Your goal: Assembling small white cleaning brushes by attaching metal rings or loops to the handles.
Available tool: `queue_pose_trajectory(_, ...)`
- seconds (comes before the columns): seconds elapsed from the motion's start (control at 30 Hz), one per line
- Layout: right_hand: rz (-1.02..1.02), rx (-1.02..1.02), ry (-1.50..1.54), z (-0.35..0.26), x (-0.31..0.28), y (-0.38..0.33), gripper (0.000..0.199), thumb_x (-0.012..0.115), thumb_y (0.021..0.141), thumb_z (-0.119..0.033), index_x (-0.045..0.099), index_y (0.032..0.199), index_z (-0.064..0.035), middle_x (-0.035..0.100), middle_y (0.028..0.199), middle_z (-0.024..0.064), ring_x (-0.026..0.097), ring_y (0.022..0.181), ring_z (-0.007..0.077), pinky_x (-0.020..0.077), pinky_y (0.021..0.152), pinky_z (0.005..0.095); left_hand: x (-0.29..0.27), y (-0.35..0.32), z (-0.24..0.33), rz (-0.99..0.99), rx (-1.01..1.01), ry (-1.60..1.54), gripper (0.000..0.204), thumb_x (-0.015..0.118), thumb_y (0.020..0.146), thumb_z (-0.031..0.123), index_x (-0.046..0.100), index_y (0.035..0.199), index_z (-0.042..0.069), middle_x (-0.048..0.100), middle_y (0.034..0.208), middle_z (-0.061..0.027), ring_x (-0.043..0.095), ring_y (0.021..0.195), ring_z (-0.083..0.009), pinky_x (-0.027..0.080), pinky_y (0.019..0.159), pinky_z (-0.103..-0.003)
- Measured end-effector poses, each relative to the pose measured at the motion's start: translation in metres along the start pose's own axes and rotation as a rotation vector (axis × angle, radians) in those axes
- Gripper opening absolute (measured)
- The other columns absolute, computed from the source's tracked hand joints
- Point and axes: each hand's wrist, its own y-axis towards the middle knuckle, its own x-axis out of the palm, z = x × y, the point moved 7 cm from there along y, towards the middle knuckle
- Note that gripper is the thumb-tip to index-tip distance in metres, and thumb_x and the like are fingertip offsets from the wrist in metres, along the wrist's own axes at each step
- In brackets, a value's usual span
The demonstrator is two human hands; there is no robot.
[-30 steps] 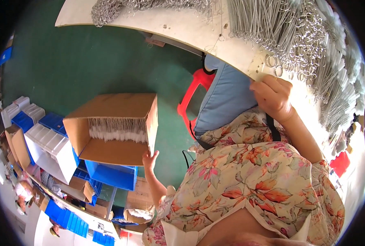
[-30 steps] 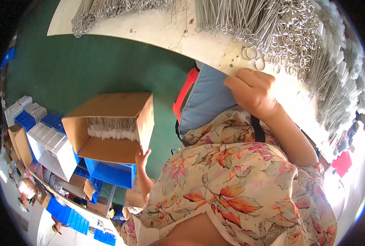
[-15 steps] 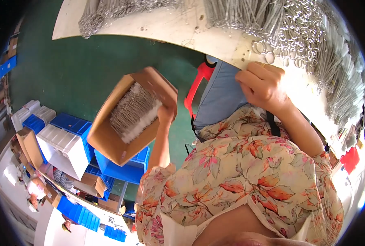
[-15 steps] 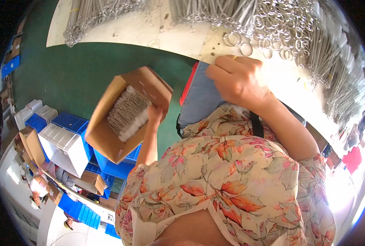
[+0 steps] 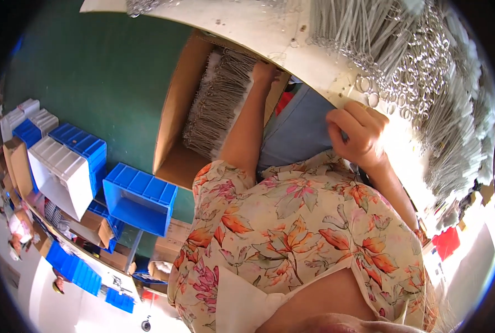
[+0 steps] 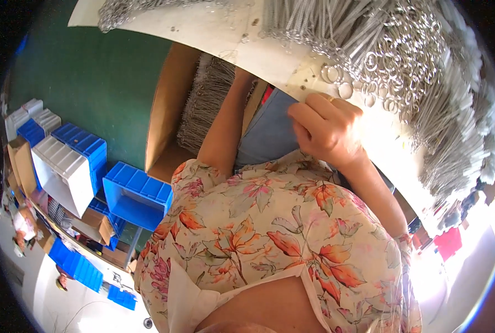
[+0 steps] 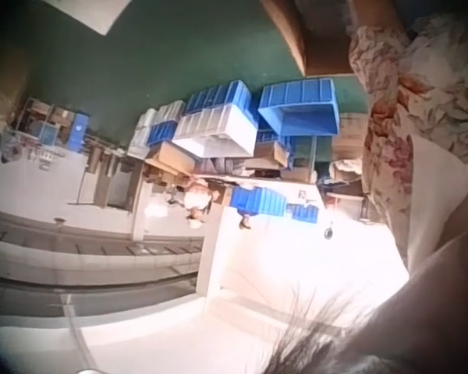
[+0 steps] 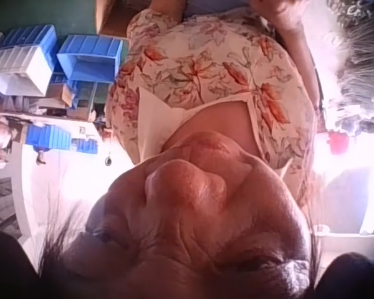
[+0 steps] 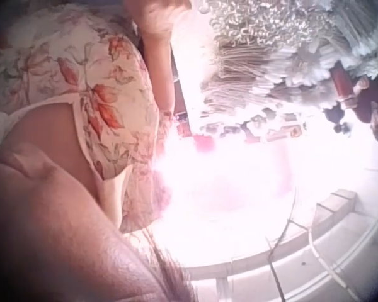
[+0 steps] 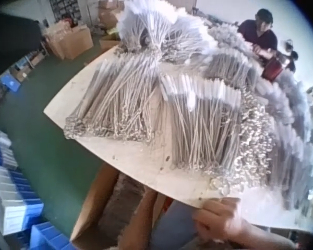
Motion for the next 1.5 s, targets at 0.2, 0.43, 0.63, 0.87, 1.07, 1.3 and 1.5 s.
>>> queue_pose_trajectory(0.2, 0.009, 0.004, -0.002, 0.001, -0.005, 0.002, 0.017, 0.062, 0.055, -0.001, 0.056, 0.066, -0.0124, 0.043, 0.056, 0.0010, 0.046, 0.043, 0.0168, 0.0351, 0.039, 0.0283, -0.160, -0.107, -0.025, 0.607, 0.342, 0.354, 0.033, 0.060, 0.082, 0.016, 0.058, 0.111, 0.000, 0.063, 0.103, -0.0160, 0.059, 0.096, -0.0252, 0.045, 0.085, -0.035)
queue_pose_trajectory(0.43, -0.016, 0.004, 0.011, 0.000, -0.005, 0.002, 0.018, 0.061, 0.055, 0.000, 0.056, 0.067, -0.0123, 0.044, 0.058, 0.0016, 0.047, 0.045, 0.0182, 0.0368, 0.041, 0.0292, -0.331, -0.325, -0.157, 1.555, -0.088, 0.864, 0.042, 0.062, 0.078, 0.021, 0.055, 0.113, 0.000, 0.058, 0.113, -0.0098, 0.051, 0.105, -0.0317, 0.041, 0.089, -0.045)
queue_pose_trajectory(0.63, -0.016, -0.042, 0.032, -0.010, -0.002, 0.005, 0.017, 0.061, 0.058, 0.000, 0.056, 0.068, -0.0120, 0.046, 0.059, 0.0021, 0.049, 0.047, 0.0189, 0.0383, 0.042, 0.0292, -0.272, -0.269, -0.227, 0.659, 0.034, -0.971, 0.067, 0.029, 0.089, 0.058, 0.036, 0.134, 0.008, 0.039, 0.136, -0.0076, 0.039, 0.122, -0.0292, 0.036, 0.098, -0.044)
queue_pose_trajectory(0.87, 0.011, -0.049, 0.094, -0.006, -0.006, 0.001, 0.016, 0.061, 0.061, -0.001, 0.056, 0.070, -0.0117, 0.050, 0.061, 0.0023, 0.052, 0.051, 0.0201, 0.0408, 0.045, 0.0303, -0.282, -0.292, -0.259, 0.789, -0.355, -0.976, 0.068, 0.029, 0.087, 0.064, 0.045, 0.126, 0.011, 0.047, 0.125, -0.0072, 0.050, 0.108, -0.0268, 0.044, 0.085, -0.045)
queue_pose_trajectory(1.07, 0.096, -0.115, 0.231, -0.011, -0.008, -0.001, 0.015, 0.059, 0.064, 0.000, 0.058, 0.072, -0.0123, 0.051, 0.062, 0.0017, 0.054, 0.053, 0.0190, 0.0420, 0.046, 0.0308, -0.357, -0.293, -0.218, 1.244, -0.253, 0.119, 0.051, 0.051, 0.086, 0.041, 0.050, 0.119, 0.002, 0.050, 0.122, -0.0151, 0.049, 0.109, -0.0315, 0.043, 0.086, -0.045)
queue_pose_trajectory(1.3, 0.111, -0.129, 0.085, -0.017, -0.001, 0.001, 0.015, 0.058, 0.066, 0.001, 0.059, 0.073, -0.0122, 0.053, 0.062, 0.0019, 0.055, 0.053, 0.0176, 0.0431, 0.046, 0.0290, -0.330, -0.209, -0.198, 0.954, -0.300, 0.317, 0.059, 0.062, 0.079, 0.037, 0.047, 0.122, -0.001, 0.048, 0.125, -0.0180, 0.043, 0.117, -0.0336, 0.039, 0.092, -0.042)
queue_pose_trajectory(1.5, 0.007, 0.023, 0.088, -0.009, -0.005, 0.002, 0.016, 0.060, 0.066, 0.008, 0.061, 0.072, -0.0074, 0.059, 0.066, 0.0054, 0.058, 0.055, 0.0186, 0.0446, 0.050, 0.0289, -0.291, -0.148, -0.321, 0.745, -0.577, -0.546, 0.070, 0.059, 0.082, 0.042, 0.035, 0.133, 0.002, 0.041, 0.133, -0.0146, 0.045, 0.115, -0.0345, 0.037, 0.096, -0.047)
